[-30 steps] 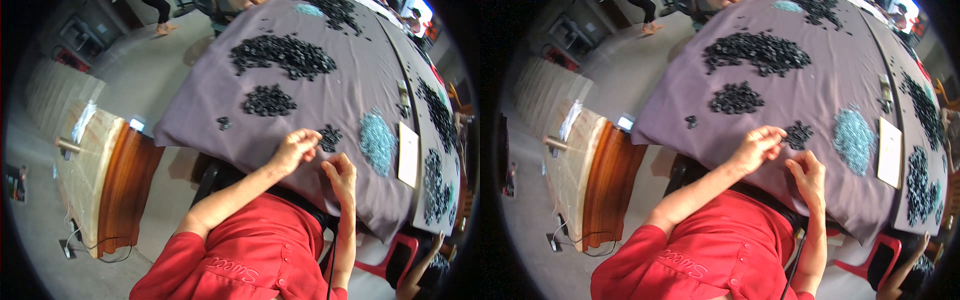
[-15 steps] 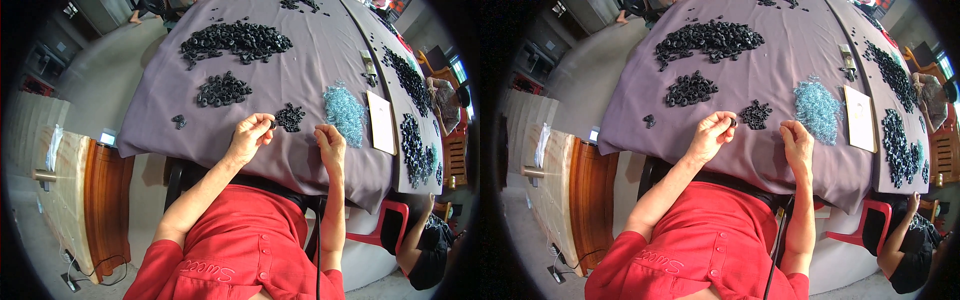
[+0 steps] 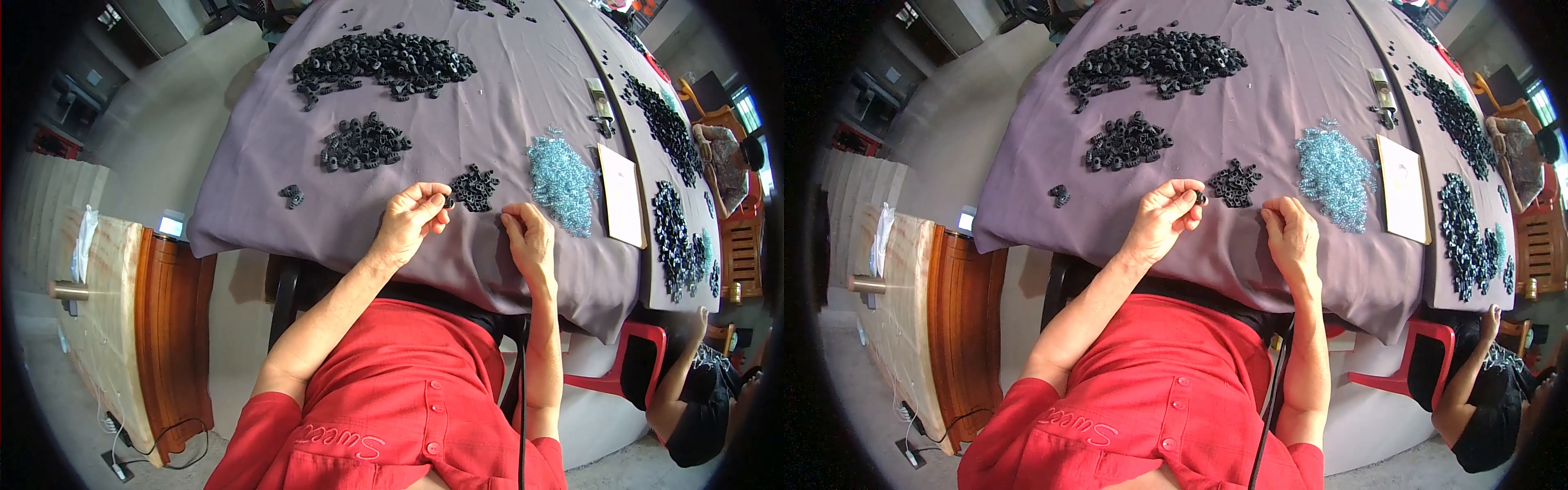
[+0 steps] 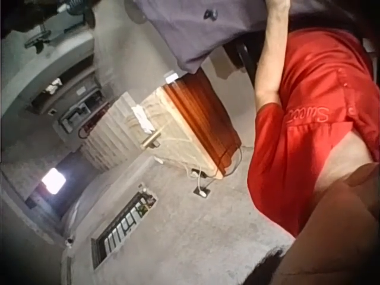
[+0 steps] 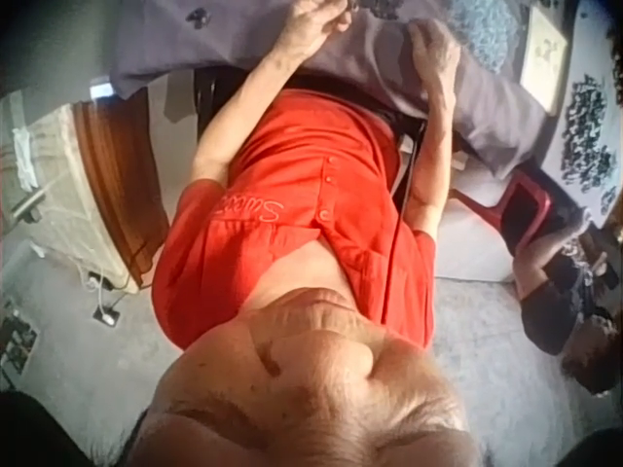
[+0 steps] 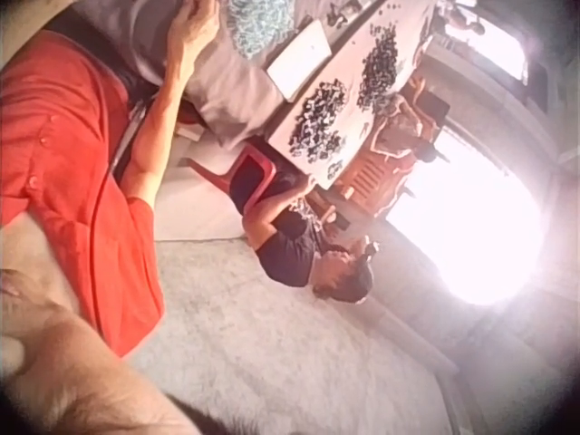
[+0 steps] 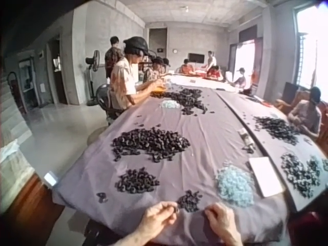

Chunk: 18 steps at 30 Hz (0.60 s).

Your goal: Sorting and inspecting small black plastic components on a table.

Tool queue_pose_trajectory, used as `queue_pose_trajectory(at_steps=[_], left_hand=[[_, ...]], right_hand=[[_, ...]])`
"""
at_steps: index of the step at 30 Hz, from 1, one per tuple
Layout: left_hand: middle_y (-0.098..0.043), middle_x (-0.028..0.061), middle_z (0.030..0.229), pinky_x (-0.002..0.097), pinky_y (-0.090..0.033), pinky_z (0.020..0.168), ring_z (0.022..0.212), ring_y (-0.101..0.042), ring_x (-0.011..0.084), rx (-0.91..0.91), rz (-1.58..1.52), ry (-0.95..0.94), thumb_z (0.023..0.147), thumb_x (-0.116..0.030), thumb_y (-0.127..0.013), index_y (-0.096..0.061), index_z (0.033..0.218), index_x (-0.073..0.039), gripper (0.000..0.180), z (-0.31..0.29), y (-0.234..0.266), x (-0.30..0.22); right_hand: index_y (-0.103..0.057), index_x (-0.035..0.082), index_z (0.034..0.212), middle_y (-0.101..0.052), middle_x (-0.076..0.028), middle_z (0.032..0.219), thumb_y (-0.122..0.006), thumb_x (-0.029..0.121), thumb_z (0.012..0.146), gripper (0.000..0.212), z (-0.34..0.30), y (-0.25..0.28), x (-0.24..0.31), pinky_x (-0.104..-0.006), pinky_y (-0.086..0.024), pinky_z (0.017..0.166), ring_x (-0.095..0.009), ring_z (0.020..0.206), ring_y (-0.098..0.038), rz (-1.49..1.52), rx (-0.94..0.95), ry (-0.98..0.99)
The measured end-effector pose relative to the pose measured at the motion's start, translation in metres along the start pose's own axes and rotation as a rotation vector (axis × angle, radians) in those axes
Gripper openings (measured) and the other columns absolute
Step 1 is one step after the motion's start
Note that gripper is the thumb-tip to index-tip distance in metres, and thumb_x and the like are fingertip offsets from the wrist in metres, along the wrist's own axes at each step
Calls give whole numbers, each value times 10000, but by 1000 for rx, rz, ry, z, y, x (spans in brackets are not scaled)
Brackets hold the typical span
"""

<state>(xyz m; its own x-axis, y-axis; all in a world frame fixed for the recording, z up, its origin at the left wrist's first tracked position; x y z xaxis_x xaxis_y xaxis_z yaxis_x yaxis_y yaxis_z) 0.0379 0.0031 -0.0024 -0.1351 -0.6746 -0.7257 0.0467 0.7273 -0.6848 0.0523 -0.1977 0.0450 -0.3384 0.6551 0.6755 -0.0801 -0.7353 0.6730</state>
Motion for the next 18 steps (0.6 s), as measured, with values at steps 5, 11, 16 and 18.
queue_pose_trajectory(at_steps=[5, 11, 16, 18], left_hand=[[-616, 39, 784, 197, -471, 568, 648, -577, 86, -6, 3, -3, 919, -110, -559, -603, 1007, -31, 126, -1, 0, -1], [-620, 49, 841, 203, -468, 596, 674, -567, 88, 16, 64, 8, 930, -113, -539, -608, 1032, -47, 140, -3, 2, 2], [-618, 44, 789, 186, -463, 546, 624, -569, 78, -52, -3, 15, 923, -119, -552, -595, 1002, -40, 121, -6, -1, 2], [-617, 48, 789, 191, -463, 547, 618, -566, 81, -43, -16, 18, 926, -123, -546, -593, 1002, -37, 124, -5, 1, 2]], right_hand=[[-599, 20, 832, -603, -124, 789, -612, 68, 792, 64, -1, -3, 0, -360, -465, 670, -296, 728, -598, 12, -2, 6], [-597, 31, 834, -592, -113, 790, -610, 59, 788, 55, -2, -7, 11, -369, -462, 698, -299, 770, -585, -80, 27, 87], [-600, 34, 828, -576, -113, 767, -610, 42, 779, 51, 5, -15, 21, -376, -457, 679, -300, 747, -572, -105, 25, 176], [-600, 33, 827, -573, -115, 762, -611, 37, 774, 54, 8, -18, 24, -378, -455, 674, -300, 741, -570, -119, 29, 204]])
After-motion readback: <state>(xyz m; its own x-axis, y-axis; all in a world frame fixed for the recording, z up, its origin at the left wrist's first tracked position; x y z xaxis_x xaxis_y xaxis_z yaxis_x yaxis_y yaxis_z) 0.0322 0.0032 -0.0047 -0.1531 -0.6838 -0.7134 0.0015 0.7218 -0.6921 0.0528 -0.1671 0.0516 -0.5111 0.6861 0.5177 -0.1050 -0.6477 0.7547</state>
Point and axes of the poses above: each hand's wrist, its own z-axis towards the middle knuckle, its own y-axis out of the back of the hand, x = y × z, the point moved 4 cm from there along z, towards the middle knuckle
